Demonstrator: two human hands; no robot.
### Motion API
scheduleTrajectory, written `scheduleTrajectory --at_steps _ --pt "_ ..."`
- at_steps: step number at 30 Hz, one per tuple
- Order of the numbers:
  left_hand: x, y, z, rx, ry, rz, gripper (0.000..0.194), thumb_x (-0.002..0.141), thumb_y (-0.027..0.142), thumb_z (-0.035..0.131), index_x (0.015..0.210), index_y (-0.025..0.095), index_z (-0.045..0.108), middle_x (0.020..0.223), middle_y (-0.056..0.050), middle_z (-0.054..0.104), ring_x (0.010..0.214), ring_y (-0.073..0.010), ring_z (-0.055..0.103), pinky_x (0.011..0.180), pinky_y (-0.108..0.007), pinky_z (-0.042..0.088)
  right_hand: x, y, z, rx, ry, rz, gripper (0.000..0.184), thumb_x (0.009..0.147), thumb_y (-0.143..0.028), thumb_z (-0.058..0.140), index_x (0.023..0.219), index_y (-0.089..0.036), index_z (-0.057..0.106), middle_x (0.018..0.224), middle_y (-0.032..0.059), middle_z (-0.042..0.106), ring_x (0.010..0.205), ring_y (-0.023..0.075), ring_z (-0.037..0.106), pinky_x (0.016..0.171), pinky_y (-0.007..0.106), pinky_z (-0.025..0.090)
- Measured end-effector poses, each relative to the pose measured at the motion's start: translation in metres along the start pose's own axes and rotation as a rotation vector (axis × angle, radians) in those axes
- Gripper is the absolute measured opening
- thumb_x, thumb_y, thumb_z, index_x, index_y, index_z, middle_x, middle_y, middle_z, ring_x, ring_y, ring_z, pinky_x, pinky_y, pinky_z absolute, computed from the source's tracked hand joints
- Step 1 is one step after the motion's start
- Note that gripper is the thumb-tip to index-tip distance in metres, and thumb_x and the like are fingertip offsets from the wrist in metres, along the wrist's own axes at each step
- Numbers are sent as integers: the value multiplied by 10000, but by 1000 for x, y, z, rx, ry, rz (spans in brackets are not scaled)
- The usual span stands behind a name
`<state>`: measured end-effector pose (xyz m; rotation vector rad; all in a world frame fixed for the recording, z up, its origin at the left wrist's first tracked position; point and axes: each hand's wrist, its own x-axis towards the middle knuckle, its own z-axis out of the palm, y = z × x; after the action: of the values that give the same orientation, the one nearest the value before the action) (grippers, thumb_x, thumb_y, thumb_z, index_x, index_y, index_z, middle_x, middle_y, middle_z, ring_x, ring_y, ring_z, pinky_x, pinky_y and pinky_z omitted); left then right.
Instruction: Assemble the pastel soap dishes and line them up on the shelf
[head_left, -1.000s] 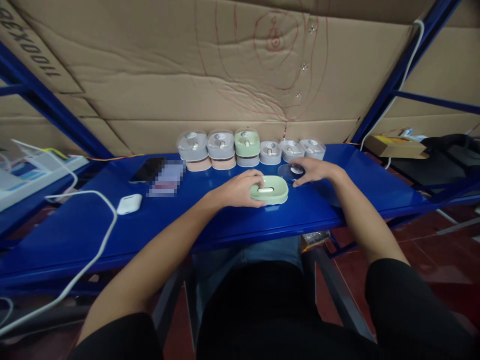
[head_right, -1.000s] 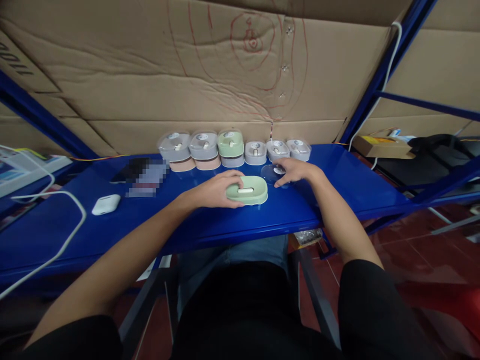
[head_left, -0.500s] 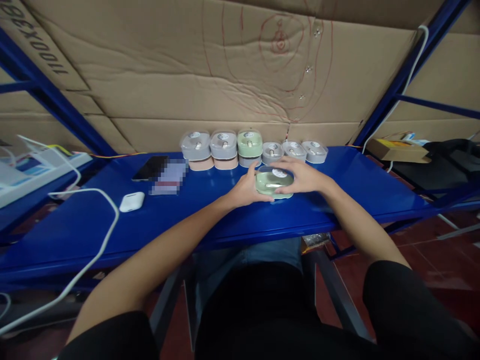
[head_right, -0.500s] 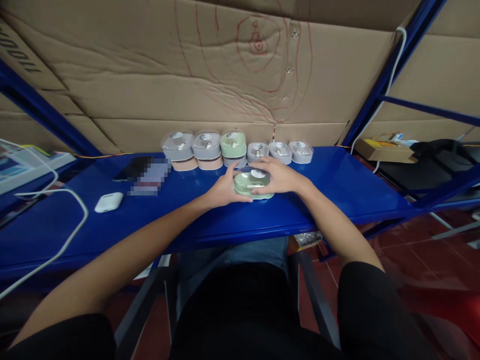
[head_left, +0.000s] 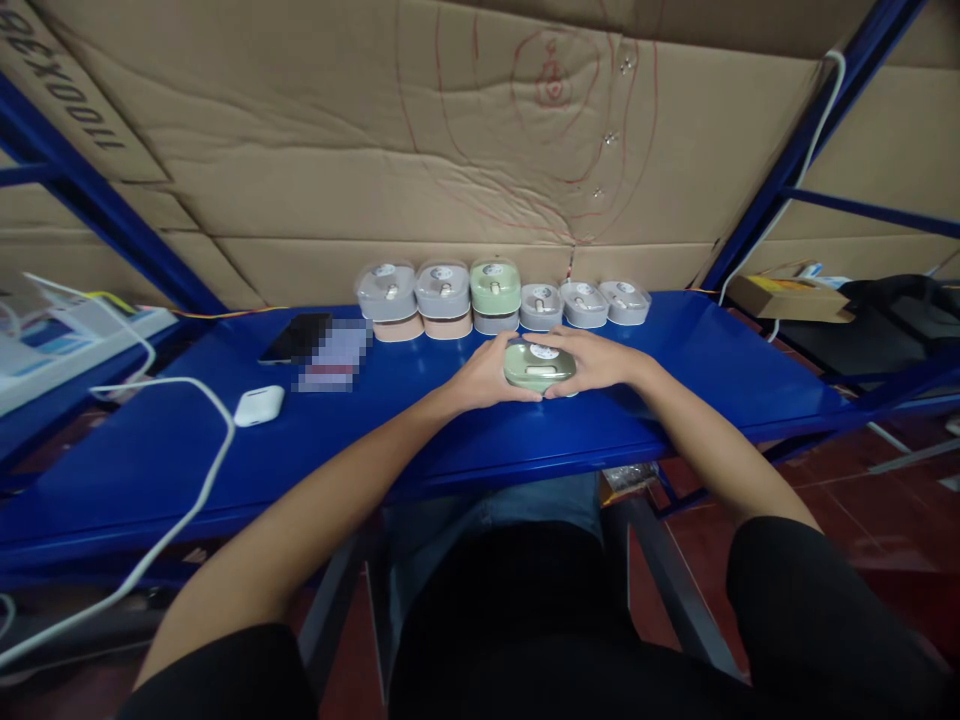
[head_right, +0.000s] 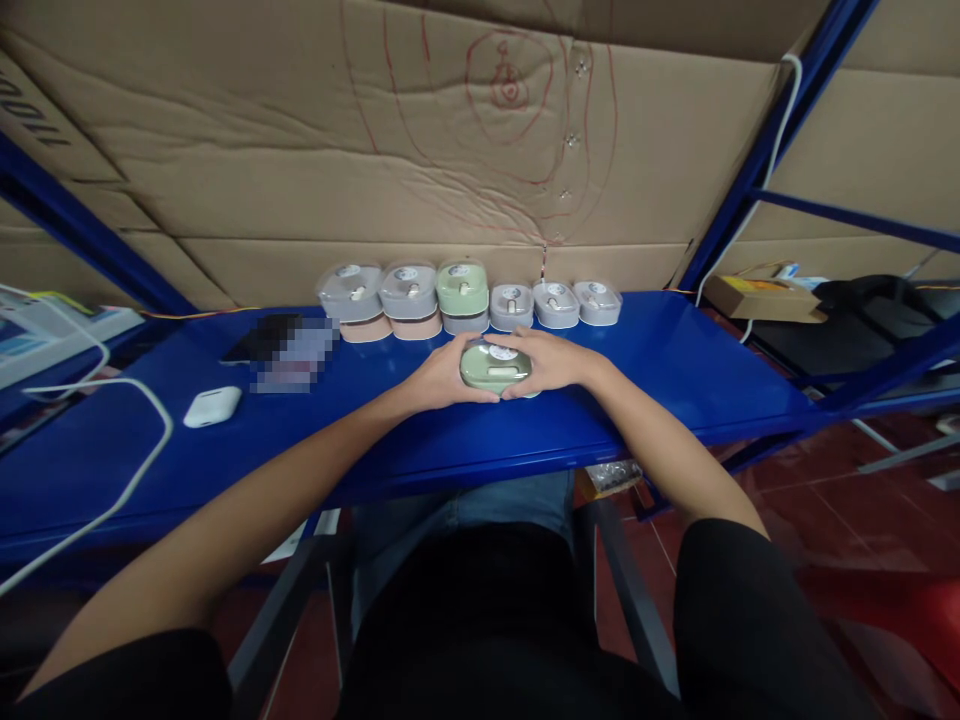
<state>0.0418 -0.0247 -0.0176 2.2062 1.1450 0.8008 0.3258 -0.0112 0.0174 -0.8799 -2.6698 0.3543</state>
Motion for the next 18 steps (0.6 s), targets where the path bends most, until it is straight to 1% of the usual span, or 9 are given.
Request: scheduleTrajectory --at_steps 3,5,7,9,11,13,14,16,18 --pt "1 -2 -1 -15 28 12 1222 637 619 1117 1635 190 556 1632 -269 700 1543 -548 668 1266 -754 573 -3 6 -7 43 3 33 1187 804 -760 983 1821 -307 571 1668 150 733 1475 480 703 1276 692 569" --pt "1 -3 -2 -47 56 35 1214 703 624 1081 1684 200 503 1680 -263 674 1564 -519 664 1305 -727 553 -7 11 -16 44 66 42 1160 786 -777 987 1782 -312 620 1673 143 739 1485 481 706 1293 710 549" --pt "1 -5 -4 -61 81 40 1190 774 623 1034 1723 204 450 1666 -250 688 1556 -480 679 1329 -692 541 -12 22 -29 30 176 61 1130 782 -807 975 1753 -326 650 1675 133 744 1490 475 711 1309 711 531" --pt "1 -6 -5 -43 96 16 1147 829 621 987 1739 208 425 1606 -231 724 1529 -450 699 1327 -663 544 -17 38 -44 -14 354 123 1115 791 -848 943 1735 -324 662 1702 135 724 1534 482 682 1331 705 507" --pt "0 -7 -5 -18 94 -2 1090 870 624 945 1739 218 427 1565 -211 740 1508 -430 707 1312 -643 555 -20 60 -59 -110 572 263 1128 817 -873 896 1741 -278 641 1715 174 698 1561 499 648 1328 702 501" --pt "0 -7 -4 -3 66 0 1051 900 631 910 1739 214 433 1564 -207 732 1494 -418 710 1300 -630 562 -21 83 -70 -239 749 491 1149 873 -852 847 1772 -189 579 1690 249 680 1529 511 644 1298 705 505" --pt "-1 -6 -4 4 46 4 1040 911 633 897 1740 209 435 1566 -209 728 1491 -416 709 1297 -627 563 -20 94 -73 -286 804 624 1136 910 -820 830 1781 -145 551 1667 285 676 1504 506 650 1278 687 511" --pt "-2 -6 -3 18 13 10 1025 926 632 878 1745 205 436 1574 -212 721 1494 -417 703 1298 -631 560 -18 109 -74 -328 836 866 1067 968 -745 814 1771 -98 540 1602 324 688 1455 485 666 1234 630 526" --pt "-2 -6 -3 30 -6 11 1013 938 632 864 1755 216 432 1585 -209 714 1505 -420 694 1300 -640 556 -14 117 -71 -324 791 1027 978 985 -698 826 1727 -106 590 1548 325 708 1431 471 676 1195 590 535"
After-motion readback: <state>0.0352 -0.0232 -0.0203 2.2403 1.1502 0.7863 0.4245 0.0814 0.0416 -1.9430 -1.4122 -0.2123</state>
